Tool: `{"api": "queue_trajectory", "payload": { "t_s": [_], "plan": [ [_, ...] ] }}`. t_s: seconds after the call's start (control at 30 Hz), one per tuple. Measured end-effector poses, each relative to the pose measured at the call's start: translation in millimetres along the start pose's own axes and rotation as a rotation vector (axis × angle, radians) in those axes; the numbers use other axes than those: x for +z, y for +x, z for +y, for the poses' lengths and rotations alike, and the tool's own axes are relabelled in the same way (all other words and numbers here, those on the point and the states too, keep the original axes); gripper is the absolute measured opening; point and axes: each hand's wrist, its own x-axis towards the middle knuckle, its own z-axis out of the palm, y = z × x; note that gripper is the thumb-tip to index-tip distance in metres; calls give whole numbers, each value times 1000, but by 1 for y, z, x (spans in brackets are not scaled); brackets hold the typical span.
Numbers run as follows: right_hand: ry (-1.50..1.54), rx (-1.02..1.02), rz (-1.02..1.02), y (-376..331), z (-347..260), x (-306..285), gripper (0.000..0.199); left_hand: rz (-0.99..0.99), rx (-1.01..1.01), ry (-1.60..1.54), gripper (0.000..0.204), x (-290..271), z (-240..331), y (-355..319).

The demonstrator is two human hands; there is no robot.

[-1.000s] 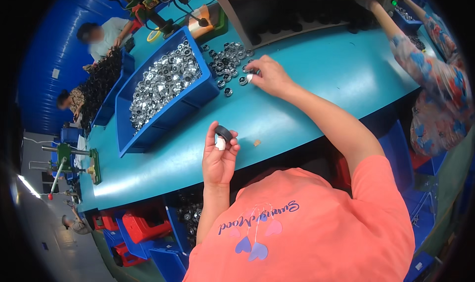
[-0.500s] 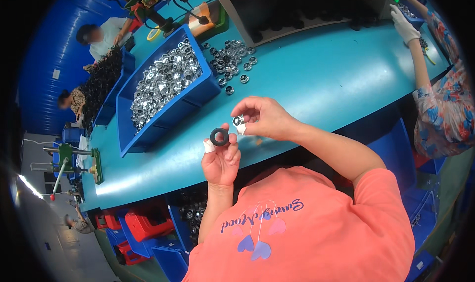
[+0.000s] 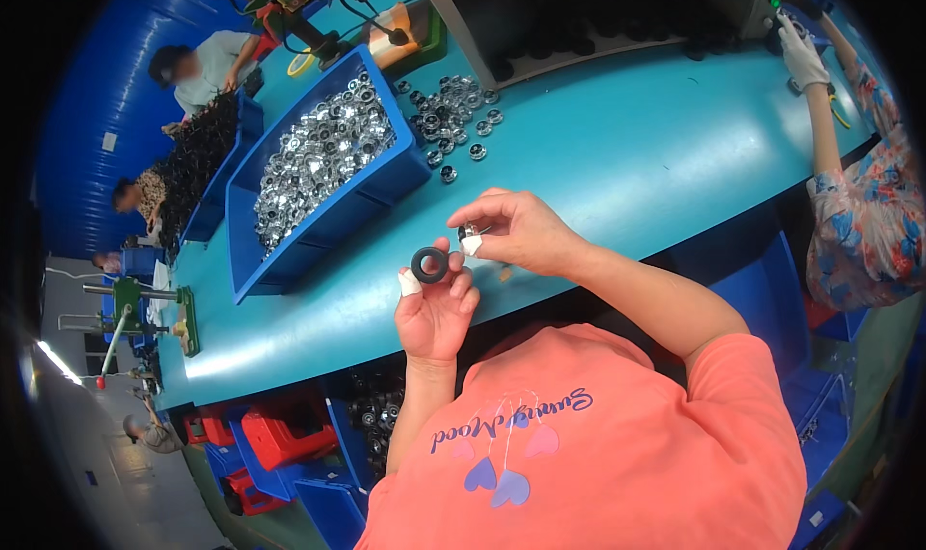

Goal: Assembling small plastic components into metal rings or bearings at a factory workbench.

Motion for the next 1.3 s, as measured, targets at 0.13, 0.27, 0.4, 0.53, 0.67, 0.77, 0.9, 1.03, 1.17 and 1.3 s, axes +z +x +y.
{"api": "queue_trajectory", "payload": {
  "t_s": [0.13,0.27,0.4,0.53,0.67,0.77,0.9,1.03,1.17,1.3],
  "plan": [
    [128,20,29,-2,0,4,35,25,2,0,61,-1,-1,0],
    [158,173,4,-8,-11,6,33,46,17,10,60,-1,0,0],
    [-36,-12,22,-9,-5,11,31,67,37,34,58,-1,-2,1],
    [-98,-171,47,-9,-4,17,26,89,40,74,54,1,-3,1],
    [-303,-281,69,-10,-13,25,23,129,60,200,53,2,-5,1],
    [-452,-323,103,-10,-12,26,25,150,61,298,40,8,-6,2],
    [-348,-315,86,-12,-8,26,22,172,111,298,37,9,-9,1],
    [-13,-32,9,-11,3,20,18,244,220,465,28,2,-13,2],
    [-58,134,20,-13,9,21,17,329,287,675,24,1,-15,3],
    [22,189,-10,-11,20,18,26,338,365,831,22,-1,-13,3]
  ]
}}
